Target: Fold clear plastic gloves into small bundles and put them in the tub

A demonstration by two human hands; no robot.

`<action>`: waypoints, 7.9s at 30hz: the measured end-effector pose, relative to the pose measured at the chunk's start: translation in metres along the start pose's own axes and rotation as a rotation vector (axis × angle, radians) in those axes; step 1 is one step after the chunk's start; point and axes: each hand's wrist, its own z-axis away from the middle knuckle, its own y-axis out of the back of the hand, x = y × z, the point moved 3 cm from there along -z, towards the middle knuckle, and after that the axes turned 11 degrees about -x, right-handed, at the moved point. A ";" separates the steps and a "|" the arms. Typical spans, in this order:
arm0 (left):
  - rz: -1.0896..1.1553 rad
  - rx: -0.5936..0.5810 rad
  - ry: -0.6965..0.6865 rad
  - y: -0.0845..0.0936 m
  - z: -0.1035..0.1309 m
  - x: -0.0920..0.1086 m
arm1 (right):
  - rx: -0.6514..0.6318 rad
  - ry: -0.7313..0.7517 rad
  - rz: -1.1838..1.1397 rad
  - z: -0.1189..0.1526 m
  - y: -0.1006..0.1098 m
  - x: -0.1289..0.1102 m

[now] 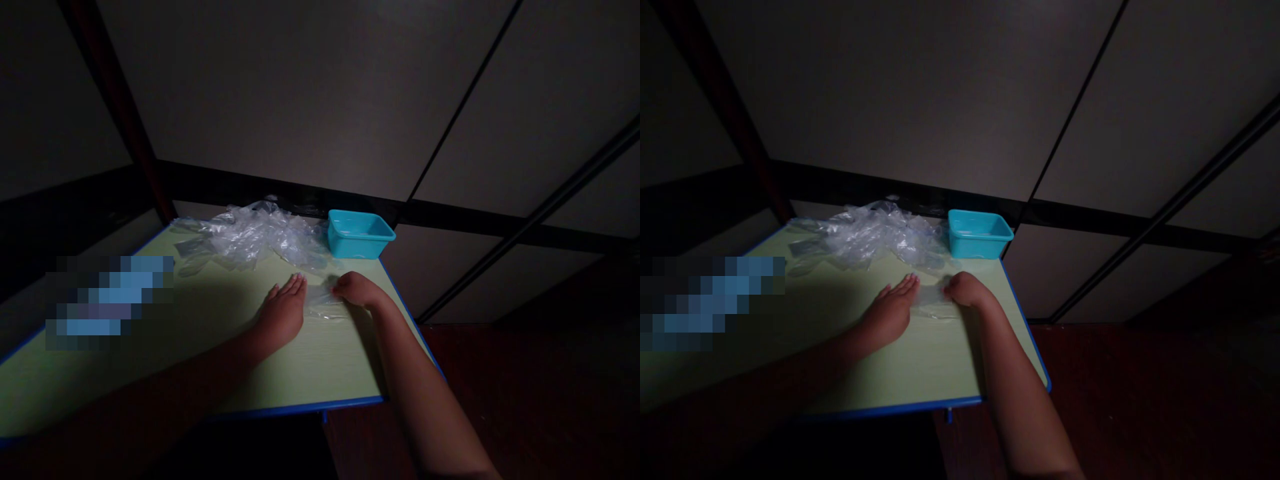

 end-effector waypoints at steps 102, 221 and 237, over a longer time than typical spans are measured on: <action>-0.156 -0.039 -0.029 0.010 0.033 -0.033 | -0.021 0.525 0.359 0.024 -0.073 -0.075; 1.008 0.169 -0.227 0.049 0.041 -0.093 | 0.068 0.477 -0.392 -0.008 -0.058 -0.048; 1.361 -0.097 -0.150 0.026 0.035 -0.087 | 0.080 0.463 -0.644 -0.005 -0.056 -0.048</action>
